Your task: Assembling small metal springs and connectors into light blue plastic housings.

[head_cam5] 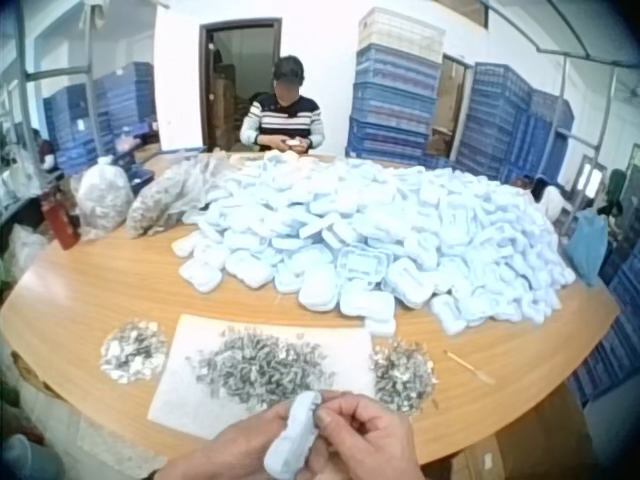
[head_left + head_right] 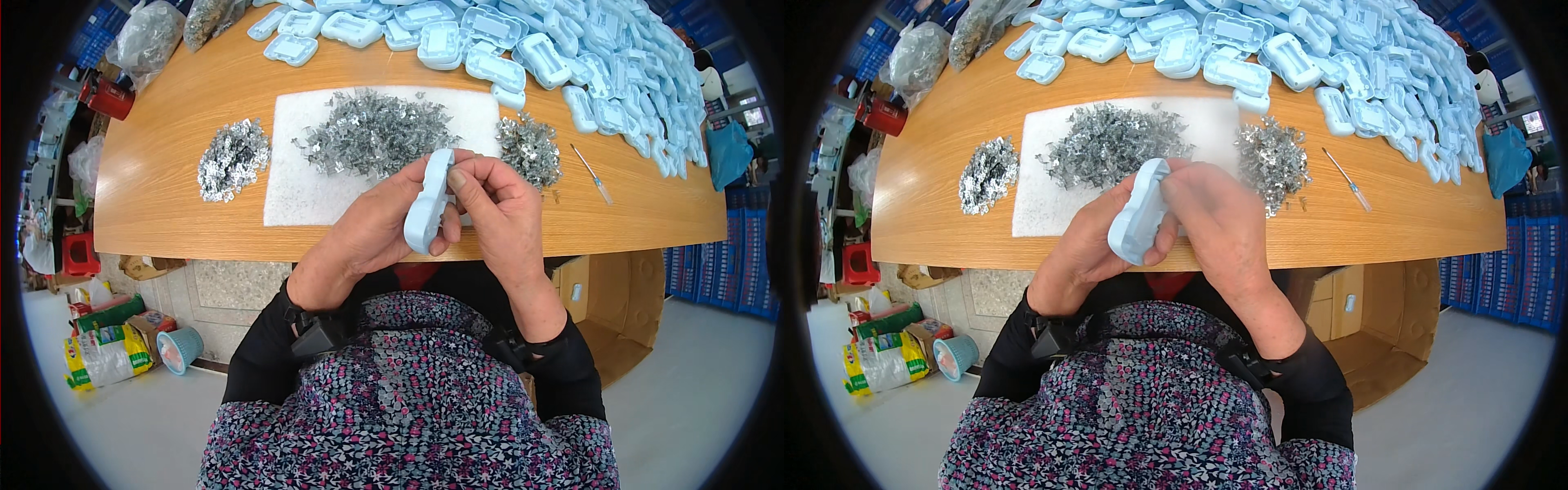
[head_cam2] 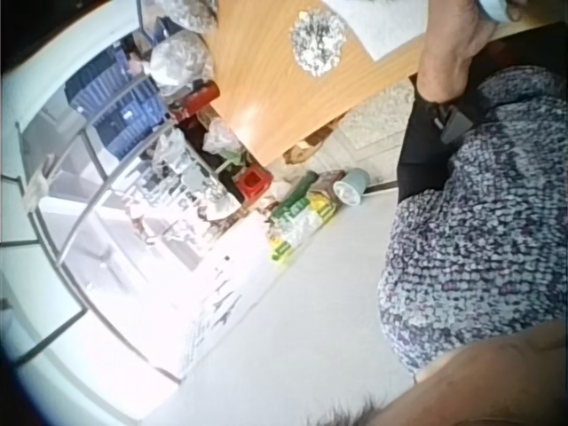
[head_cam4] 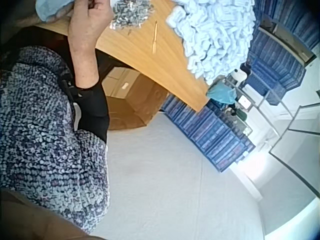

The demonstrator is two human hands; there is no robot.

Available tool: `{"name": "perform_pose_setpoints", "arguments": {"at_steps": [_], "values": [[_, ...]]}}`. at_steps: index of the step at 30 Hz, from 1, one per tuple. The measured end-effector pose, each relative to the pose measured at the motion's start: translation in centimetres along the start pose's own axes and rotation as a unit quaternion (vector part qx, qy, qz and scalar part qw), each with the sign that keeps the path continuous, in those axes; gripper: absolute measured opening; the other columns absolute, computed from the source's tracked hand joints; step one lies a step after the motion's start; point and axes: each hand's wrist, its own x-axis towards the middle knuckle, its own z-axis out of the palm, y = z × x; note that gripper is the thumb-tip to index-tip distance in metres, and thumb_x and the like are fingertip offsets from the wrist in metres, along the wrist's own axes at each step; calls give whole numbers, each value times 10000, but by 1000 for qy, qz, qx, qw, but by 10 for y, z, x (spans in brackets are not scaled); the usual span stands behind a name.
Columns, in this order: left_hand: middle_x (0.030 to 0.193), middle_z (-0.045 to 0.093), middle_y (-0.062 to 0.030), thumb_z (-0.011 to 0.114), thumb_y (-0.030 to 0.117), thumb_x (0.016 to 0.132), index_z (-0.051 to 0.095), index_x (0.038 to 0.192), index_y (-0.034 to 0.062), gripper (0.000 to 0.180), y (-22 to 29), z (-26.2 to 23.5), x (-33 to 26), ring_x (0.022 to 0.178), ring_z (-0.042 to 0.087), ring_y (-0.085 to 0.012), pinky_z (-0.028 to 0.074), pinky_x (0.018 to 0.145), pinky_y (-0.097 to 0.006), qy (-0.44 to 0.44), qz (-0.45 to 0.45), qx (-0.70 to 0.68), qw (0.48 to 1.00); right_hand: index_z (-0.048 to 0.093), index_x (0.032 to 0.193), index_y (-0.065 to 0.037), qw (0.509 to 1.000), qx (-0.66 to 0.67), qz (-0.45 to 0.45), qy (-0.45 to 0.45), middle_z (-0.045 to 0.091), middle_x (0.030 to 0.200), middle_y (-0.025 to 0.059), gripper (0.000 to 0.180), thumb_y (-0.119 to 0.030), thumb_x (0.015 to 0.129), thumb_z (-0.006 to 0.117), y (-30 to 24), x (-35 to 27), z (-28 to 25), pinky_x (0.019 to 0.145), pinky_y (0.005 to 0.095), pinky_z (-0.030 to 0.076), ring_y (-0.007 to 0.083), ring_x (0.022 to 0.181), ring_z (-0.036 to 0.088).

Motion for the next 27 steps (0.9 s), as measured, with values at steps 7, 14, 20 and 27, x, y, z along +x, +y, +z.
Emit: {"name": "perform_pose_setpoints", "arguments": {"at_steps": [7, 14, 20, 27], "values": [[918, 648, -157, 370, 191, 1047, 357, 1485, 47, 461, -5, -7, 2, 723, 636, -193, 503, 586, -290, -51, -7, -91, 995, 658, 1118, 50, 999, -37, -17, 16, 667, 868, 50, 261, -155, 963, 610, 6, 1, -5, 727, 247, 470, 76, 753, 586], [1198, 592, -151, 382, 142, 1023, 408, 1457, 27, 450, -7, -11, 2, 853, 659, -211, 523, 677, -310, -42, -38, -138, 989, 645, 1150, 13, 998, 44, 28, -30, 648, 883, 47, 234, -139, 989, 567, -2, -10, -38, 696, 256, 484, 105, 730, 582], [1288, 565, -130, 424, 160, 1014, 425, 1440, 4, 454, -19, 16, 11, 1101, 589, -194, 474, 922, -321, 48, 96, 421, 901, 562, 1219, 27, 993, 65, 74, -70, 667, 997, 75, 294, -122, 970, 610, -18, -44, -46, 839, 272, 509, 135, 872, 637], [1296, 587, -109, 573, 151, 985, 445, 1437, 13, 490, -17, 25, 8, 1094, 622, -194, 504, 929, -311, 50, -33, 248, 967, 546, 1279, 25, 989, 90, 114, -15, 685, 1105, 87, 376, -76, 938, 667, -14, -47, -52, 901, 287, 504, 130, 1010, 642]]}}
